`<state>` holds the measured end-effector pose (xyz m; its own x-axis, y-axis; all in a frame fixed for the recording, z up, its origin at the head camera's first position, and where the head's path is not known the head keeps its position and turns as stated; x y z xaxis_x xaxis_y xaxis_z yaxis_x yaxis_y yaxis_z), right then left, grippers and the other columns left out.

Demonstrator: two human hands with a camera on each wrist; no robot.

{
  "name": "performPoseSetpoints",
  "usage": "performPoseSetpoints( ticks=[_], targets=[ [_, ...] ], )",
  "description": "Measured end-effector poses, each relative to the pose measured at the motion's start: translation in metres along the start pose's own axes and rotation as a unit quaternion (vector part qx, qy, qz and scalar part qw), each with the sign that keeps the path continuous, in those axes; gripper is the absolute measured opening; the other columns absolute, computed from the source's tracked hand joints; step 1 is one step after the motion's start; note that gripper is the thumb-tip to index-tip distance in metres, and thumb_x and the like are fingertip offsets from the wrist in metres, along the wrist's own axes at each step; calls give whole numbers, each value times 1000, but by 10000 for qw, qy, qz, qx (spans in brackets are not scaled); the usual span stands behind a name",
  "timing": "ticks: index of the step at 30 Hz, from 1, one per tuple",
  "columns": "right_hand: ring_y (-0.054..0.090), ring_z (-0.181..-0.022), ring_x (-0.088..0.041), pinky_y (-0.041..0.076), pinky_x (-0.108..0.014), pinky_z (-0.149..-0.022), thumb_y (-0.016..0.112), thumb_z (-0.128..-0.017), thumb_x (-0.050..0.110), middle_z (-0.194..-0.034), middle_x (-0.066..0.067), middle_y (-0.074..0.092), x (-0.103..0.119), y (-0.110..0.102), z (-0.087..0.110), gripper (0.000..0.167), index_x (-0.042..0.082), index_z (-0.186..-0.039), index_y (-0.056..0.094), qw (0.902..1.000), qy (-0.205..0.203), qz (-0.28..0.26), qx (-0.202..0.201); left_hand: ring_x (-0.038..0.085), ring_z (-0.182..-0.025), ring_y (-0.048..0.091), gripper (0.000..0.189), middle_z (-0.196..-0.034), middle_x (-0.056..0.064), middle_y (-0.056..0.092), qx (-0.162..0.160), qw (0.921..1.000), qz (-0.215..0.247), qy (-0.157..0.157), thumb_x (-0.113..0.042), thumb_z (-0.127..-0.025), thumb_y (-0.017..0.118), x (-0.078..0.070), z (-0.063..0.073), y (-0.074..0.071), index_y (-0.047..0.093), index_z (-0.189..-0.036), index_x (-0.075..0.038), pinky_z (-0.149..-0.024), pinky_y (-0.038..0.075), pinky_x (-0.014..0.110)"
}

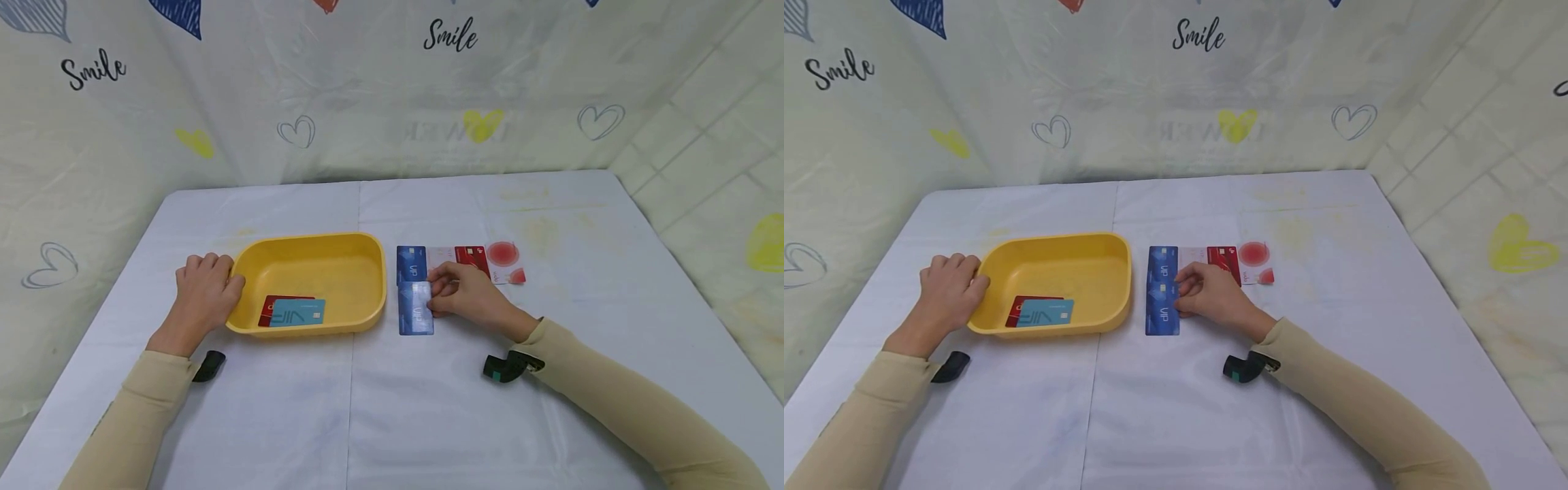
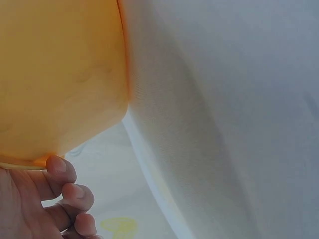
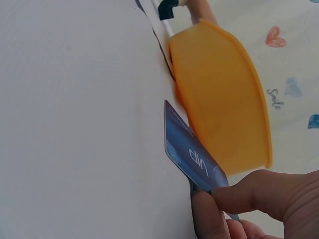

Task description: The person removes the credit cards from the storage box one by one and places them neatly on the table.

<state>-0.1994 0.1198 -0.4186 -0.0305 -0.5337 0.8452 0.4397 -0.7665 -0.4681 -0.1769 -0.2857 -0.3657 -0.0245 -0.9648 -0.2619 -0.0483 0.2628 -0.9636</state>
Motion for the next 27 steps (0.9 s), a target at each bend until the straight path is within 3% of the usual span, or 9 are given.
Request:
performPoseSetpoints(
  ticks=[27],
  targets=[
    [62,-84,-20,55,-27,-74,81,-83,19,-96,-9,67,11,-3,1,40,6,-119,68,9956,103,929,26,45,-108,33,35,-102,24,50,-42,10000,23,11,-21,-99,36,-1,1,-2,55,-109,7,-90,26,60]
  ],
)
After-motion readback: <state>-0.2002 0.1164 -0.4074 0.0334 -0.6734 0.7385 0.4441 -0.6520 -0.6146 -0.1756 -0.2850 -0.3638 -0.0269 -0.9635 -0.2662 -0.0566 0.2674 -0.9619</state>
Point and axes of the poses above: each hand's wrist, its own z-axis away from the middle knuckle, its own y-axis out of the palm, x = y × z, the point moved 9 cm from there along -z, towards the middle knuckle
